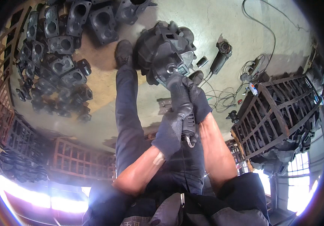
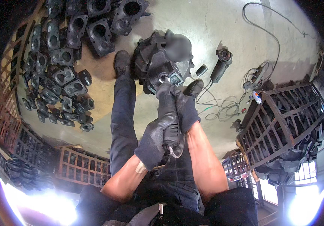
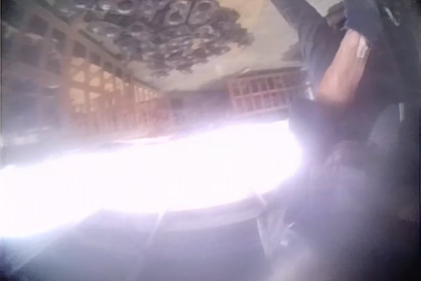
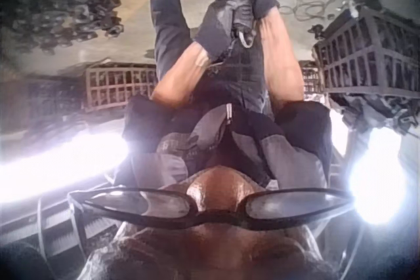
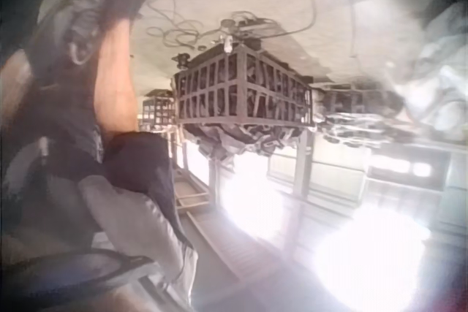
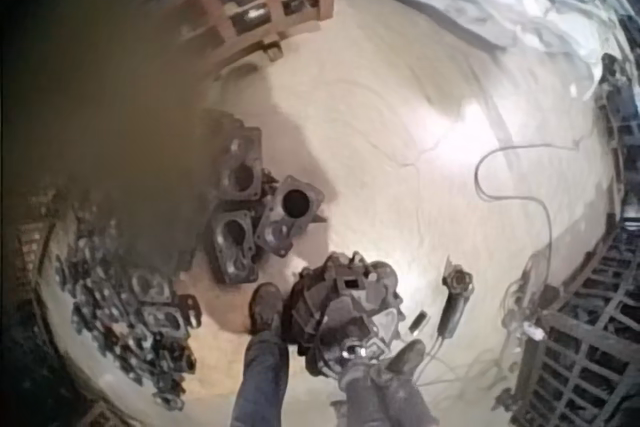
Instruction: The person sits on the floor and uses a handheld angle grinder to smooth the surfaces of dark metal castings. They rotate the parts to access different areas, then switch to a smaller rotary tool to clean the interior of a central bore. The person inspects the part by holding it up to the light before continuing to grind and clean additional sections.
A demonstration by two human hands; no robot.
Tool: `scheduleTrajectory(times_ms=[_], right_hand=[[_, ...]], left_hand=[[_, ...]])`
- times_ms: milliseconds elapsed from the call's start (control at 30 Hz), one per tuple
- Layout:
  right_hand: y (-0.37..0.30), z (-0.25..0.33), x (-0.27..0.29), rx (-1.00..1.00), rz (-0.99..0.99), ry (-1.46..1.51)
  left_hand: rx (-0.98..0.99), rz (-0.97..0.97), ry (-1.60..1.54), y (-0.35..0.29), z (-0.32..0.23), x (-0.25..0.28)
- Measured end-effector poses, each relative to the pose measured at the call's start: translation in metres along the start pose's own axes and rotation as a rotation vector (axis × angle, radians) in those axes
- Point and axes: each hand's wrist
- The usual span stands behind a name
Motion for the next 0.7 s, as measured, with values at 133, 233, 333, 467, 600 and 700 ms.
scheduleTrajectory(times_ms=[133, 233, 333, 467, 600, 700], right_hand=[[0.018, -0.016, 0.005, 0.120, 0.046, -0.022], [0.029, -0.029, 0.009, 0.141, 0.023, -0.025], [0.027, -0.029, 0.006, 0.118, -0.024, 0.018], [0.039, -0.044, 0.008, 0.148, 0.060, 0.150], [0.030, -0.039, 0.000, 0.052, -0.031, 0.169], [0.025, -0.033, -0.003, 0.095, 0.038, 0.226]], left_hand=[[0.077, 0.024, -0.045, -0.005, -0.012, 0.004], [0.048, -0.001, 0.023, -0.004, -0.017, 0.010], [0.073, 0.020, 0.069, -0.002, -0.025, 0.013], [0.095, 0.011, 0.106, -0.005, -0.035, 0.014], [0.093, -0.012, 0.096, 0.000, -0.035, 0.019], [0.058, -0.002, 0.140, 0.000, -0.034, 0.015]])
Point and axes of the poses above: each hand's wrist, its own y-axis towards the middle knuckle, its own x-axis out of the back of the hand, z = x × y, and after that the axes turned 8 degrees about -y, right-handed
